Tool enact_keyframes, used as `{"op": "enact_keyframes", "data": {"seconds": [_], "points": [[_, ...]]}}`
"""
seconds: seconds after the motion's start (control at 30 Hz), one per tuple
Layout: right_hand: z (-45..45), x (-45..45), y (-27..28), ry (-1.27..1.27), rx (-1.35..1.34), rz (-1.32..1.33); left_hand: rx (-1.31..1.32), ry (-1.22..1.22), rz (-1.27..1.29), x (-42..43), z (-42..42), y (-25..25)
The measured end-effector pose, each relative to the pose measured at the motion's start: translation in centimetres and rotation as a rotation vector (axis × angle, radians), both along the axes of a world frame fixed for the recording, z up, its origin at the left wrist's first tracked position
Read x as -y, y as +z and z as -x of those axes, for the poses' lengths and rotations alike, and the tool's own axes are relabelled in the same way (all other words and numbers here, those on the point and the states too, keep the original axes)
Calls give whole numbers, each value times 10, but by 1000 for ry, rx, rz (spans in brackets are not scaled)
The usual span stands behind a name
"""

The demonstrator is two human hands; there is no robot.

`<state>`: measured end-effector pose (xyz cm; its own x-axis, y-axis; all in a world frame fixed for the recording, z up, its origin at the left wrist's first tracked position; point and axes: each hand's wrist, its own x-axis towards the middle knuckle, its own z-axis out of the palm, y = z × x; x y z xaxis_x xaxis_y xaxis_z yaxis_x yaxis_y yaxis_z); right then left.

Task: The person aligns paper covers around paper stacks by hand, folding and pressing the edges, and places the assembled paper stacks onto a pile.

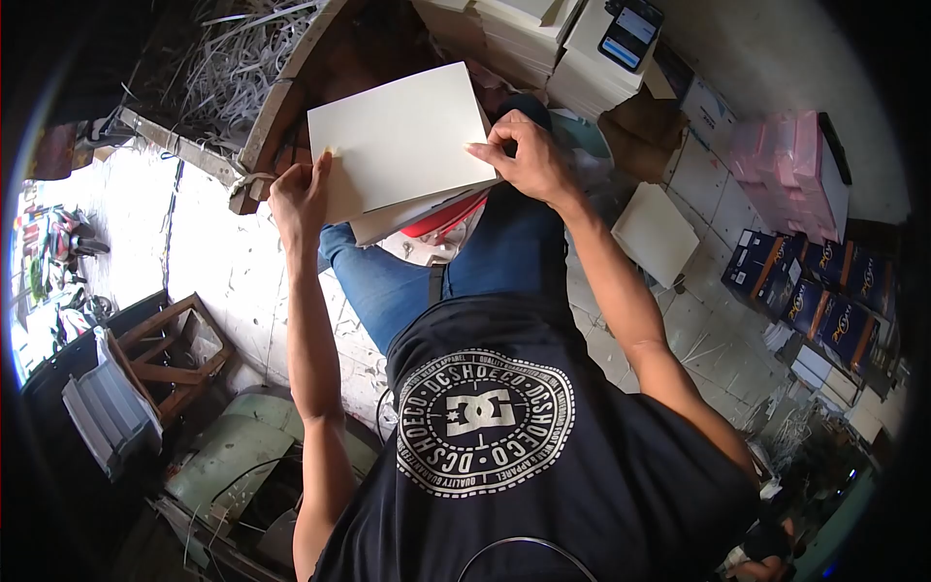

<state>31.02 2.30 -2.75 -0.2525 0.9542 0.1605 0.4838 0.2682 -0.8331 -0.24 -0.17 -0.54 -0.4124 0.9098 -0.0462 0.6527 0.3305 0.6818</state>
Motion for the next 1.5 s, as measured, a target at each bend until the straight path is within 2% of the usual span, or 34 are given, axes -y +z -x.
{"op": "enact_keyframes", "data": {"seconds": [0.47,0.57,0.67,0.77,1.0,1.2,1.5], "points": [[-3,2,-4,2,47,0,-33,-4,11,1,-5,4],[-9,9,-9,-14,85,-110,-21,-9,2,1,-2,0],[-12,28,21,-18,230,-219,-27,1,6,2,-5,4],[-13,37,34,52,401,-193,-42,-1,16,2,-4,3],[-13,23,33,198,450,-189,-36,-7,12,3,-4,5],[-11,24,29,181,323,-318,-51,-21,12,1,-3,2],[-11,26,24,184,263,-284,-47,-20,20,0,-2,1]]}}
